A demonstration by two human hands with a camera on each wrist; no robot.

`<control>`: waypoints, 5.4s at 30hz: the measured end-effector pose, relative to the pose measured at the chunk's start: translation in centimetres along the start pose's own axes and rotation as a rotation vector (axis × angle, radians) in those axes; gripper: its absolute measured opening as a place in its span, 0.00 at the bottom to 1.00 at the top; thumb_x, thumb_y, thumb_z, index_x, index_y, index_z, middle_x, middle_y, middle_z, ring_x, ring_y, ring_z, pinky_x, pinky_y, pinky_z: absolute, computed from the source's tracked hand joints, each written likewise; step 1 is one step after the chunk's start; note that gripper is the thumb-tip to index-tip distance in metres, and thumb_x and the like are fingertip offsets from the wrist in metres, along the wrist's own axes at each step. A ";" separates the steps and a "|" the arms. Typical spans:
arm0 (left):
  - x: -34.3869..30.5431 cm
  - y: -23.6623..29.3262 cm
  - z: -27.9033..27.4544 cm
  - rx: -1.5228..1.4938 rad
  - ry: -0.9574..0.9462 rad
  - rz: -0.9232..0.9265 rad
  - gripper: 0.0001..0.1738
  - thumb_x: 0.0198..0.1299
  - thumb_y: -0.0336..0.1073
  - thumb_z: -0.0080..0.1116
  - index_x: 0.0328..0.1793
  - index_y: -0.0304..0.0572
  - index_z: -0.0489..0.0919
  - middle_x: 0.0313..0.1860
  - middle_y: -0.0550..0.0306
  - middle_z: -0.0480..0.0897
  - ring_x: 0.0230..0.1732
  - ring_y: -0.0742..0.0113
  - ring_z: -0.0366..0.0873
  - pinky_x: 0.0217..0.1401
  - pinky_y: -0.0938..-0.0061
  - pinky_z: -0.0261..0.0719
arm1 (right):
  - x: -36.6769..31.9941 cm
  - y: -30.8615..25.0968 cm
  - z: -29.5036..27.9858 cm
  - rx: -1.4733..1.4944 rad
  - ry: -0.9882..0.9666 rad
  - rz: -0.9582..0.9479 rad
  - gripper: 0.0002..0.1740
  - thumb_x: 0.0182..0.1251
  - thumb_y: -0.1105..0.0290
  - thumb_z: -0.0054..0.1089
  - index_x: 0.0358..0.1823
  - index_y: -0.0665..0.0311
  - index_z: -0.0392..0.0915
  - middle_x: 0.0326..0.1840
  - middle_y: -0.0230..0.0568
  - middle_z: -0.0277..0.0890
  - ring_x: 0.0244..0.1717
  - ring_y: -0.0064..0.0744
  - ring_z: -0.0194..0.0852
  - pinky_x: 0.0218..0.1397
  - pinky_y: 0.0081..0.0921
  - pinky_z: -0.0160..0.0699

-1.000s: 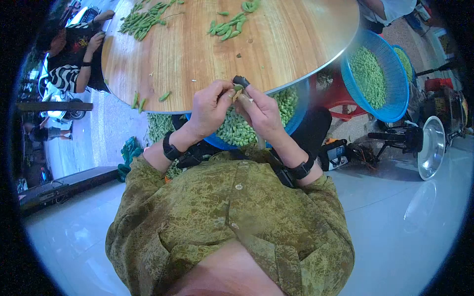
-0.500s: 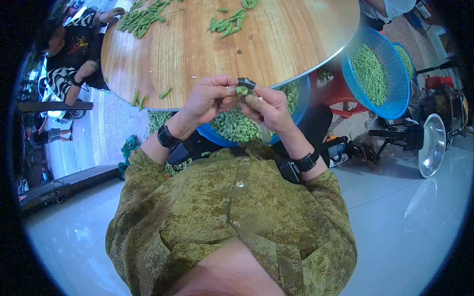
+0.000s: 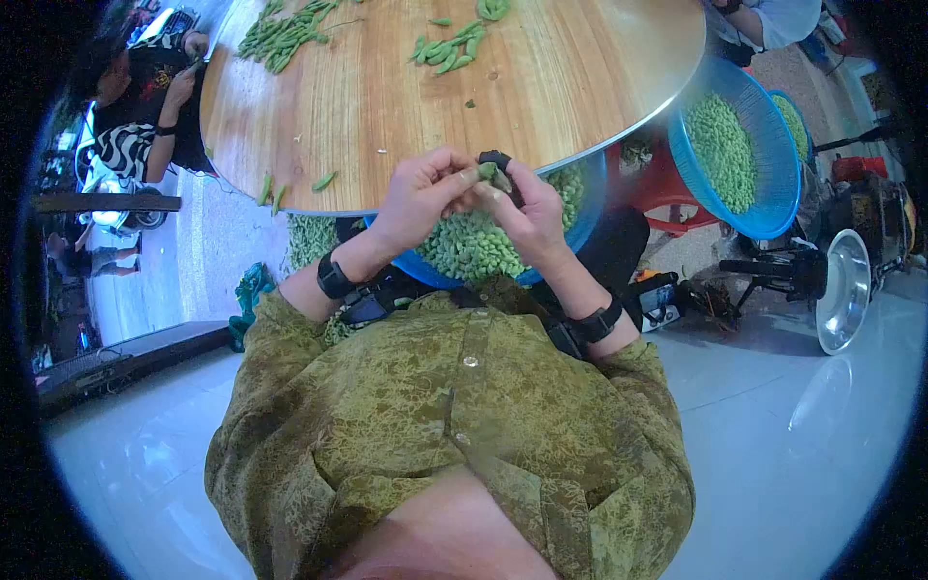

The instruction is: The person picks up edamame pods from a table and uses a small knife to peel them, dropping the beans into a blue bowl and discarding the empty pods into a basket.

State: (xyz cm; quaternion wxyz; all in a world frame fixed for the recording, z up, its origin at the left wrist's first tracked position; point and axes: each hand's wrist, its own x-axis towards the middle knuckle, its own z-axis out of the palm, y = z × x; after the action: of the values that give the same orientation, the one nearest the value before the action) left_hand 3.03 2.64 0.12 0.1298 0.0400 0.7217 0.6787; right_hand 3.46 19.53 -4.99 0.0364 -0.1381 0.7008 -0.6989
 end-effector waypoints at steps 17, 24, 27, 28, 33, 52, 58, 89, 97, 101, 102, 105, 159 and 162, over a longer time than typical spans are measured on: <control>9.3 2.9 -12.0 1.152 0.325 0.354 0.13 0.58 0.40 0.56 0.39 0.38 0.82 0.36 0.42 0.82 0.41 0.45 0.80 0.44 0.58 0.77 | 0.2 -0.2 -0.5 -0.367 -0.298 -0.272 0.16 0.59 0.72 0.65 0.25 0.66 0.63 0.16 0.42 0.56 0.16 0.36 0.55 0.21 0.31 0.58; 18.2 1.3 -12.2 1.210 0.285 -0.086 0.19 0.51 0.43 0.59 0.44 0.36 0.83 0.42 0.35 0.82 0.48 0.41 0.81 0.51 0.58 0.78 | -0.8 -1.0 -1.8 -0.398 -0.269 -0.124 0.09 0.63 0.72 0.58 0.33 0.69 0.68 0.21 0.44 0.64 0.20 0.41 0.65 0.26 0.35 0.65; 17.9 0.2 -11.6 1.222 0.356 0.077 0.17 0.53 0.40 0.57 0.42 0.35 0.83 0.39 0.36 0.83 0.46 0.38 0.80 0.48 0.54 0.78 | -0.7 -1.1 -1.9 -0.076 -0.229 0.057 0.07 0.68 0.71 0.52 0.39 0.69 0.71 0.22 0.36 0.67 0.20 0.26 0.65 0.24 0.27 0.65; 17.4 0.3 -11.2 1.225 0.351 0.081 0.17 0.53 0.40 0.57 0.42 0.35 0.83 0.39 0.36 0.83 0.46 0.38 0.80 0.48 0.54 0.78 | -0.5 -1.0 -1.9 0.039 -0.207 0.102 0.13 0.71 0.69 0.49 0.51 0.70 0.69 0.26 0.34 0.70 0.20 0.20 0.63 0.23 0.19 0.63; 11.0 2.1 -7.8 0.339 0.174 0.207 0.09 0.57 0.33 0.61 0.39 0.34 0.82 0.27 0.54 0.83 0.29 0.68 0.80 0.31 0.75 0.76 | 1.4 -2.0 -1.8 0.421 -0.099 0.203 0.24 0.75 0.65 0.46 0.66 0.71 0.63 0.33 0.37 0.72 0.22 0.15 0.63 0.21 0.13 0.62; 2.3 0.6 -2.2 0.043 -0.018 0.036 0.07 0.62 0.28 0.58 0.45 0.34 0.80 0.33 0.64 0.81 0.33 0.82 0.74 0.34 0.86 0.71 | 1.5 -2.8 0.6 0.773 -0.160 0.326 0.22 0.74 0.65 0.46 0.67 0.63 0.64 0.30 0.32 0.73 0.22 0.15 0.63 0.19 0.13 0.59; 2.2 0.1 -2.5 0.009 -0.036 0.045 0.08 0.61 0.29 0.60 0.45 0.34 0.80 0.34 0.65 0.81 0.35 0.82 0.74 0.36 0.83 0.73 | 1.3 -3.0 0.4 0.781 -0.172 0.337 0.21 0.74 0.65 0.46 0.66 0.63 0.65 0.28 0.32 0.72 0.20 0.15 0.62 0.18 0.12 0.58; 1.8 -0.1 -2.3 0.041 -0.023 0.112 0.09 0.61 0.28 0.59 0.46 0.33 0.81 0.36 0.62 0.83 0.38 0.80 0.75 0.42 0.81 0.76 | 0.8 -2.8 0.2 0.506 -0.152 0.225 0.15 0.75 0.67 0.46 0.54 0.70 0.70 0.27 0.34 0.71 0.18 0.15 0.60 0.17 0.12 0.57; 2.1 -1.0 -2.8 -0.210 -0.109 -0.029 0.08 0.62 0.28 0.59 0.46 0.36 0.80 0.33 0.64 0.81 0.33 0.79 0.75 0.36 0.82 0.74 | 1.2 -2.6 0.4 0.587 -0.111 0.271 0.14 0.73 0.67 0.48 0.53 0.68 0.72 0.25 0.32 0.71 0.16 0.15 0.59 0.16 0.12 0.56; 2.7 -1.2 -3.4 -0.522 -0.242 -0.250 0.07 0.61 0.29 0.60 0.45 0.40 0.79 0.32 0.65 0.79 0.30 0.79 0.74 0.32 0.84 0.71 | 1.1 -3.0 -0.2 0.882 -0.211 0.415 0.16 0.72 0.67 0.50 0.57 0.66 0.72 0.24 0.33 0.70 0.15 0.16 0.57 0.15 0.13 0.55; 2.9 -1.6 -3.5 -0.653 -0.360 -0.281 0.07 0.61 0.28 0.60 0.45 0.41 0.79 0.32 0.64 0.79 0.30 0.78 0.75 0.32 0.84 0.72 | 1.0 -2.9 -0.4 0.880 -0.213 0.416 0.16 0.72 0.67 0.50 0.57 0.66 0.72 0.24 0.33 0.70 0.15 0.16 0.57 0.15 0.13 0.55; 3.0 -1.9 -3.5 -0.728 -0.414 -0.338 0.06 0.61 0.29 0.60 0.44 0.40 0.79 0.32 0.65 0.79 0.30 0.77 0.76 0.32 0.81 0.74 | 1.0 -2.6 -0.5 1.038 -0.267 0.450 0.17 0.72 0.67 0.51 0.58 0.66 0.71 0.25 0.36 0.70 0.16 0.16 0.56 0.15 0.13 0.55; 2.7 3.3 -10.9 1.201 -0.055 0.359 0.08 0.58 0.33 0.53 0.39 0.39 0.80 0.32 0.43 0.80 0.37 0.45 0.79 0.40 0.57 0.76 | 0.1 -3.0 -0.7 -0.577 -0.239 -0.387 0.11 0.53 0.75 0.66 0.34 0.68 0.72 0.25 0.45 0.68 0.24 0.45 0.71 0.26 0.33 0.68; 10.4 2.8 -11.3 1.201 0.086 0.563 0.10 0.56 0.30 0.54 0.45 0.45 0.80 0.37 0.48 0.78 0.41 0.49 0.78 0.43 0.61 0.77 | 0.1 -2.3 -0.5 -0.567 -0.259 -0.318 0.11 0.54 0.74 0.63 0.38 0.68 0.73 0.30 0.48 0.73 0.28 0.50 0.75 0.29 0.37 0.73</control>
State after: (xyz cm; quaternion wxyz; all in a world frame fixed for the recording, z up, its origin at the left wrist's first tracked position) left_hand -10.07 -5.70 2.02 -0.1262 0.2655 0.9410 0.1678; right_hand 3.54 20.04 -2.70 -0.0240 -0.3378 0.8262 -0.4502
